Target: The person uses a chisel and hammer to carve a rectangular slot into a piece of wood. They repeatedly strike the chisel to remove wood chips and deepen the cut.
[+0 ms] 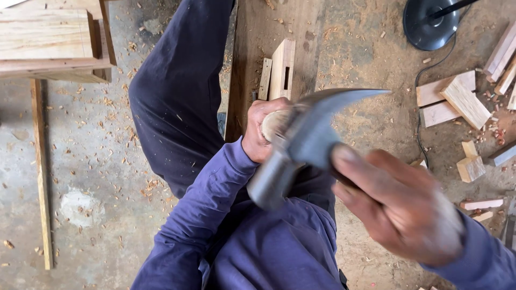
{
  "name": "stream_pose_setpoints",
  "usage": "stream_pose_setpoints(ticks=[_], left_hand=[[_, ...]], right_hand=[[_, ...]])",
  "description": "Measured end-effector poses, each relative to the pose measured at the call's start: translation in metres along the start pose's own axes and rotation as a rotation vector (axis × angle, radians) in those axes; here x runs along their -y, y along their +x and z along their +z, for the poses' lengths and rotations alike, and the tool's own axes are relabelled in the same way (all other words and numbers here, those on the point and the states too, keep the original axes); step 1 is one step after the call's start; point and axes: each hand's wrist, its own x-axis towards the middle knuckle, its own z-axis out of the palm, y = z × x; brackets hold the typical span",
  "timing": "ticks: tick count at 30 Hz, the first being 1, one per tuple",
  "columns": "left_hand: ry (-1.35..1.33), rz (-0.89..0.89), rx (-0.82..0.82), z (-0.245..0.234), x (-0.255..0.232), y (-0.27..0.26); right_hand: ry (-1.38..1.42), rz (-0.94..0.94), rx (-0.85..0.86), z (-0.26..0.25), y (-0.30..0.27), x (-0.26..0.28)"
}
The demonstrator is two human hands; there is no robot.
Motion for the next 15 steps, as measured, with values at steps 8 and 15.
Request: stream_pose_setpoints(ticks=[8, 15], left_hand=[[0.185, -0.027, -0.001, 0.021, -0.001, 0.002], [0.109, -0.063, -0.008, 0.024, -0.016, 0.011]], right_hand=[[-0.109, 0.184, 0.029, 0.009, 0.004, -0.015], [0.044, -0.027, -0.182, 0.011, -0.014, -0.020]])
